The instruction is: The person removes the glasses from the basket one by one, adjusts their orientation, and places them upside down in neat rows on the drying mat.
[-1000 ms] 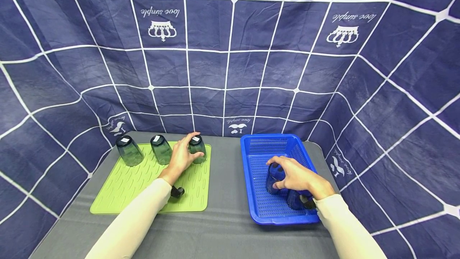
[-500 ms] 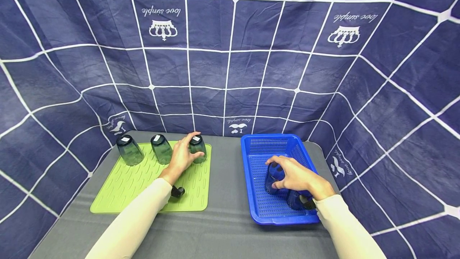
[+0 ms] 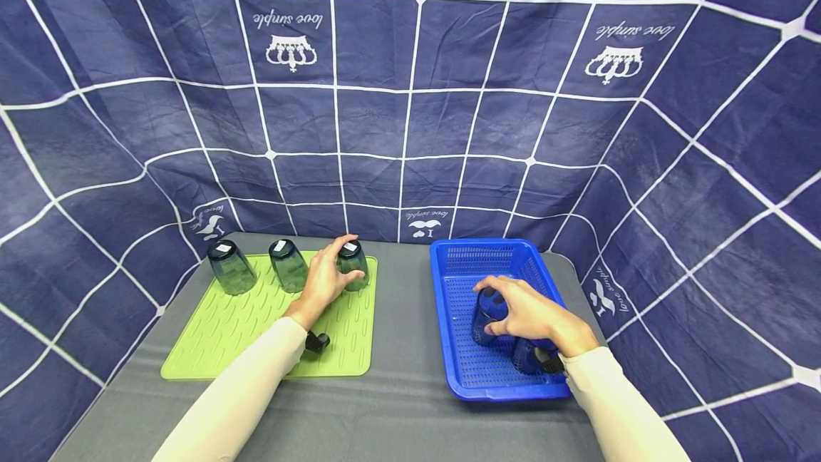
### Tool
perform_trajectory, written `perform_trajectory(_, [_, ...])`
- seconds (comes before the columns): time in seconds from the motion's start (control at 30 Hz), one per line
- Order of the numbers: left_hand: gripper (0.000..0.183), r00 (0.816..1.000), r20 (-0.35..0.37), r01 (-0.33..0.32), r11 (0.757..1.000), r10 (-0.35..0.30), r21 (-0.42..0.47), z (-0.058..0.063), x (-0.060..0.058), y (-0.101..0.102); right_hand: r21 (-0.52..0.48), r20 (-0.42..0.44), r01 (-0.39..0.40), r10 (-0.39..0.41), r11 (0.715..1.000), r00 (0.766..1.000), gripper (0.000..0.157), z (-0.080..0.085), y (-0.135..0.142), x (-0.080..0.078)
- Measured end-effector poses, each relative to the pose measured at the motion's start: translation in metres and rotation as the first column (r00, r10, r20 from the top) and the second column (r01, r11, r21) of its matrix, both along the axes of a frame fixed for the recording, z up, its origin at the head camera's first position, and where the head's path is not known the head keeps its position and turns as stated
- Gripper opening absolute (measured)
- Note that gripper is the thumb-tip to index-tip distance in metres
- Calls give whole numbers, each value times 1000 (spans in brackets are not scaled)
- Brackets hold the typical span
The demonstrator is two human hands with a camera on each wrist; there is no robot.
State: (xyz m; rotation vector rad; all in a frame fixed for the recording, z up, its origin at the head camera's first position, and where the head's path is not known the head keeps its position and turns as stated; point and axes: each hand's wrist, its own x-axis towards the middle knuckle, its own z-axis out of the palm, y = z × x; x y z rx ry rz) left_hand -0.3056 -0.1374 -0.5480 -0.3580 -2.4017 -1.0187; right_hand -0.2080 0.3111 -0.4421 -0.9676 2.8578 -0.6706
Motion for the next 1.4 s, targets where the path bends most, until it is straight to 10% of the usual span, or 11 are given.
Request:
perform_trajectory(0.33, [102, 999, -49, 17, 1000, -17, 6, -46, -35, -14, -12, -28, 9, -9, 1000, 1000, 66, 2, -2, 0])
perform_trajectory(0.7, [93, 1000, -4, 28, 1000, -28, 11, 1, -1, -5, -28, -20, 33, -33, 999, 999, 66, 9, -3, 3])
perform_trajectory(1.4, [106, 998, -57, 20, 1000, -20, -11, -58, -43, -16, -38, -78, 41, -44, 998, 996, 68, 16, -7, 7])
